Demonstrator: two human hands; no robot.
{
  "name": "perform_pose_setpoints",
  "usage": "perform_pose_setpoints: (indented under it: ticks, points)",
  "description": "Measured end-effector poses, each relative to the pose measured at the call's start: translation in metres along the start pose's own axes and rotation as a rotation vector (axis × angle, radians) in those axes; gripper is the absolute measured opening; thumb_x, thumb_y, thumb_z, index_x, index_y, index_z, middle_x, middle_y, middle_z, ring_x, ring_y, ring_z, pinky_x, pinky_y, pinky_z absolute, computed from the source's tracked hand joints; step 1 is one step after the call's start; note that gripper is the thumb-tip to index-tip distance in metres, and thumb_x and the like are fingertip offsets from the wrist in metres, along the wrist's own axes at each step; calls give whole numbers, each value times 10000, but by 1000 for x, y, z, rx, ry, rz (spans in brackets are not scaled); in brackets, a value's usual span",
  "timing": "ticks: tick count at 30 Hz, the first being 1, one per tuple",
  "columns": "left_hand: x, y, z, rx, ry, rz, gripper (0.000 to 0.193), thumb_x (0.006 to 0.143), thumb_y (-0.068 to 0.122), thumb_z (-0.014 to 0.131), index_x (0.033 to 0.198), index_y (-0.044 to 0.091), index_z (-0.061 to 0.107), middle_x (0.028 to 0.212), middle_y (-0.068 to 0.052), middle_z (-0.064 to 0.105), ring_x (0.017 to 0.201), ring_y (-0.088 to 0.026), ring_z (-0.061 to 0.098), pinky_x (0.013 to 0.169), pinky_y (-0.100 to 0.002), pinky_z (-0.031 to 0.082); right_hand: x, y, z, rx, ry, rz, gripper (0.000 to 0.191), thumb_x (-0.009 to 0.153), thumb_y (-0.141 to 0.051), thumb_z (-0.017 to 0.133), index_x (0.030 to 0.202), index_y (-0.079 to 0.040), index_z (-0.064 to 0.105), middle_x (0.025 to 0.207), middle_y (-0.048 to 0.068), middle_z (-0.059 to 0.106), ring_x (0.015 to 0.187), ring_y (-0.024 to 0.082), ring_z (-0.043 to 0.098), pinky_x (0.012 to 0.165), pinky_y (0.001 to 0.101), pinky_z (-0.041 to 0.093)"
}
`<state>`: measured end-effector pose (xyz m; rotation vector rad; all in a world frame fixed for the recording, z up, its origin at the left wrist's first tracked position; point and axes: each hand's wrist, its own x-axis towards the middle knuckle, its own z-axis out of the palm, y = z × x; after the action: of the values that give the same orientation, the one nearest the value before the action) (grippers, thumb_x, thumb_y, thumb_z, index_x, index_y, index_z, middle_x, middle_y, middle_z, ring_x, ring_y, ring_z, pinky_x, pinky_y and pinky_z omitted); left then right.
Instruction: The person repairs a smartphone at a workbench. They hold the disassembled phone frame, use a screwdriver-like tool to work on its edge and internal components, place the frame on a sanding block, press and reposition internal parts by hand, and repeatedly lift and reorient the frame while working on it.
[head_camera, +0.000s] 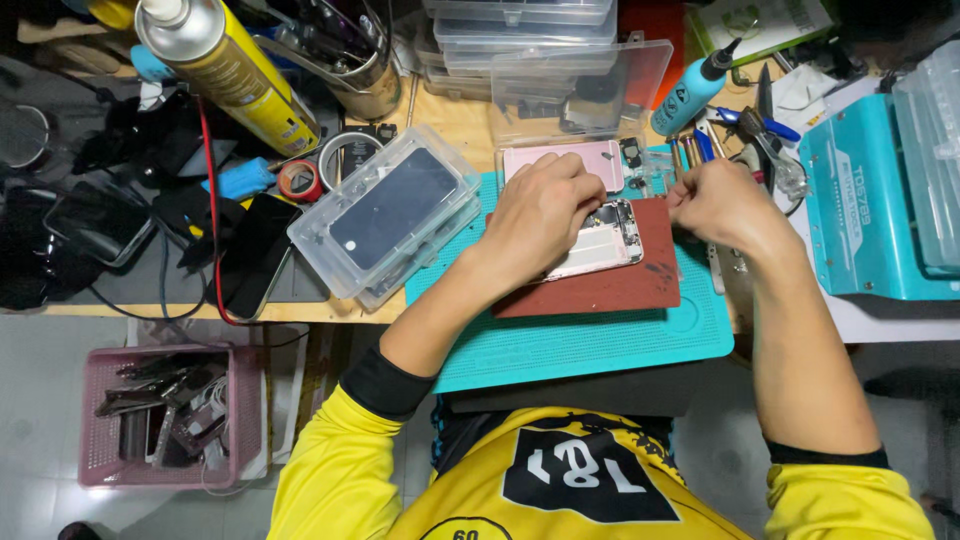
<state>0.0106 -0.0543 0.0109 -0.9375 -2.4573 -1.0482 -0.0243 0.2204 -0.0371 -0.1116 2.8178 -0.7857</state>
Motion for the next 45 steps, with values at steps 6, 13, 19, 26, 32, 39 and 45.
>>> perform_pose_setpoints:
  ticks: [6, 13, 19, 26, 32, 39, 45]
  points:
    - [-4, -2, -6, -37, -31, -8, 89, 936, 124, 685, 907, 39, 690, 894, -125, 613, 921, -341, 614, 804, -469, 486, -20, -19, -16, 118, 162, -26, 224, 944, -182, 718, 882, 25, 658, 710, 159, 661, 639, 226, 628, 626, 382, 509]
    - [-14, 18, -23, -85, -98, 18, 702, 738, 392, 877, 1246, -8, 605, 1054, -163, 602, 1007, -364, 575, 868, -467, 472, -87, -81, -54, 656, 400, -376, 128, 1116, -90, 540, 1159, 10, 473, 991, 87, 734, 872, 104, 737, 755, 247, 615]
    - [-21, 23, -25, -26, -142, 29, 897, 675, 322, 912, 1406, 4, 501, 1204, -149, 600, 1119, -350, 548, 970, -462, 454, -95, -103, -38, 301, 345, -512, 276, 1023, 59, 686, 1224, 37, 497, 1054, 203, 751, 976, 249, 759, 833, 339, 625]
    - [-30, 9, -40, -13, -167, -12, 870, 646, 347, 925, 1364, 18, 560, 1182, -126, 608, 1128, -342, 558, 965, -463, 450, -95, -99, -27, 501, 364, -633, 460, 1089, 117, 639, 1443, 27, 360, 1107, 216, 731, 1037, 241, 761, 924, 311, 641]
    - [-28, 13, -30, -12, -141, 0, 850, 629, 380, 939, 1321, 32, 591, 1175, -109, 599, 1113, -331, 552, 935, -471, 442, -93, -107, -17, 394, 402, -677, 564, 1061, 126, 656, 1522, 0, 357, 1080, 209, 743, 992, 236, 768, 882, 308, 632]
    - [-26, 15, -21, -16, -93, 1, 777, 648, 369, 929, 1278, 26, 628, 1162, -99, 603, 1111, -319, 552, 953, -447, 453, -95, -104, -15, 359, 404, -677, 534, 1057, 120, 658, 1506, 1, 394, 1087, 204, 747, 1004, 231, 768, 883, 301, 630]
    - [-24, 15, -21, -48, -96, -16, 668, 661, 372, 928, 1211, 75, 694, 1087, -79, 601, 1056, -294, 563, 939, -426, 457, -96, -102, -13, 368, 394, -680, 527, 1045, 113, 659, 1502, 6, 418, 1099, 197, 746, 1024, 233, 766, 887, 299, 629]
